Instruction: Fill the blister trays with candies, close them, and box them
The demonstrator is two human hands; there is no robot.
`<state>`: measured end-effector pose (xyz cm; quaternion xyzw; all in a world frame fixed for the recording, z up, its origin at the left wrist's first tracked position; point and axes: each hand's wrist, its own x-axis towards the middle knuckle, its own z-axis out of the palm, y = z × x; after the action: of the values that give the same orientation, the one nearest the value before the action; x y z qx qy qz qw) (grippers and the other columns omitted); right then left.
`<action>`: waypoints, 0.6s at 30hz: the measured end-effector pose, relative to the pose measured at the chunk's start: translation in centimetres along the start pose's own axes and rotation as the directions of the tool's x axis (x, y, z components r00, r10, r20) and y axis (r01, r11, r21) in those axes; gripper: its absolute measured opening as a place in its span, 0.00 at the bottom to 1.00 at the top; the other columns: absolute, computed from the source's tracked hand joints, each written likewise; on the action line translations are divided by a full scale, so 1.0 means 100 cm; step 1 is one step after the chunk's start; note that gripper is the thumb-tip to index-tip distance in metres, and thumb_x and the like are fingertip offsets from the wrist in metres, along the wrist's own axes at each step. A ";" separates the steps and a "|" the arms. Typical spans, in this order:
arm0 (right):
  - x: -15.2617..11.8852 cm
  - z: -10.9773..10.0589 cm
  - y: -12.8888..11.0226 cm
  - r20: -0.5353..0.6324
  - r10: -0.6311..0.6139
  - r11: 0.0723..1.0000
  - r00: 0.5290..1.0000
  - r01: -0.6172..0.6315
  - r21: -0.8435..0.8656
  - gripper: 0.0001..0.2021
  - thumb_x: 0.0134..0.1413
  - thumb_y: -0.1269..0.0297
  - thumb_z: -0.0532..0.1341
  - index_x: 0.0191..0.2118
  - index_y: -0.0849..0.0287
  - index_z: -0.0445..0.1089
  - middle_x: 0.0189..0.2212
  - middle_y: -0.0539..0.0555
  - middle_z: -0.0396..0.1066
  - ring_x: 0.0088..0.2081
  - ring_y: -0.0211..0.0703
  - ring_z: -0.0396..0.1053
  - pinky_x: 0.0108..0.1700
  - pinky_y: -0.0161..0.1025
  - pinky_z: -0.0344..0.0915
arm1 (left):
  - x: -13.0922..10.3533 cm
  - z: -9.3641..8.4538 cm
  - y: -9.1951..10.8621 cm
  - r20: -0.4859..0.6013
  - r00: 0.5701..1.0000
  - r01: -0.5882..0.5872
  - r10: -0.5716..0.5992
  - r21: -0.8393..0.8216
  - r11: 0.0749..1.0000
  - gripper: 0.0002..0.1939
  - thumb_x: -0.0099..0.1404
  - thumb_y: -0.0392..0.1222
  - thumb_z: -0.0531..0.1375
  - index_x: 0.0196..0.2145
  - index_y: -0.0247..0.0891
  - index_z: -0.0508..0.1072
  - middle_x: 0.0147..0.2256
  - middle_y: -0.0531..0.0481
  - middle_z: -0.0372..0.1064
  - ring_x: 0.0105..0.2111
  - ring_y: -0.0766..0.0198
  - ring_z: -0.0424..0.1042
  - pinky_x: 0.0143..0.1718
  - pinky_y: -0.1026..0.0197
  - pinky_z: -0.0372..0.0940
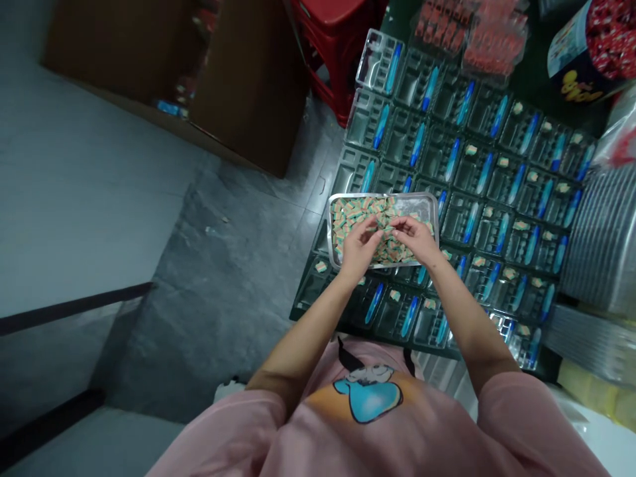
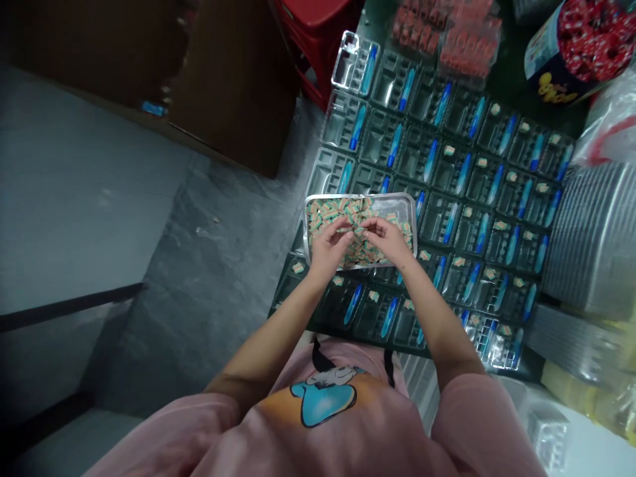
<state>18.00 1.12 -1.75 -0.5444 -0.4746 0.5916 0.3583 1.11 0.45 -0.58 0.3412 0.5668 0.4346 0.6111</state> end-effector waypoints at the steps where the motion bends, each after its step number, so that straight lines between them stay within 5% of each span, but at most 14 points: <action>1: -0.001 0.003 -0.001 -0.006 -0.013 1.000 1.000 0.013 -0.002 0.13 0.50 0.55 0.63 0.40 0.56 0.70 0.36 0.52 0.73 0.39 0.40 0.71 0.45 0.41 0.70 | -0.003 0.002 0.000 0.029 0.998 0.061 -0.059 -0.072 0.996 0.23 0.54 0.48 0.69 0.47 0.38 0.76 0.44 0.44 0.74 0.43 0.59 0.74 0.48 0.55 0.68; 7: -0.010 0.018 -0.007 -0.055 -0.064 0.996 0.996 0.060 -0.070 0.11 0.52 0.56 0.63 0.38 0.56 0.72 0.40 0.54 0.75 0.42 0.43 0.72 0.42 0.41 0.69 | -0.009 0.004 -0.002 0.070 0.956 0.292 -0.286 -0.359 0.887 0.24 0.46 0.50 0.73 0.40 0.37 0.78 0.36 0.48 0.77 0.36 0.63 0.75 0.44 0.57 0.69; 13: -0.013 0.024 -0.012 -0.072 -0.146 0.983 0.987 0.137 -0.126 0.09 0.52 0.58 0.64 0.38 0.55 0.73 0.43 0.56 0.75 0.50 0.47 0.70 0.45 0.43 0.69 | -0.009 0.001 -0.002 0.022 0.961 0.264 -0.275 -0.357 0.896 0.21 0.46 0.48 0.73 0.37 0.37 0.79 0.36 0.48 0.77 0.35 0.64 0.75 0.42 0.60 0.68; 18: -0.012 0.024 -0.010 -0.125 -0.128 0.981 0.984 0.107 -0.163 0.10 0.52 0.55 0.64 0.37 0.55 0.74 0.40 0.54 0.74 0.44 0.45 0.71 0.45 0.43 0.69 | -0.013 0.000 -0.006 0.015 0.976 0.214 -0.219 -0.281 0.936 0.20 0.47 0.50 0.72 0.37 0.38 0.80 0.34 0.48 0.77 0.35 0.62 0.75 0.44 0.55 0.69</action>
<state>15.76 -0.11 -0.50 -0.5803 -0.5253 0.4926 0.3803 1.24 -0.99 -0.63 0.1831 0.5384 0.4435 0.6928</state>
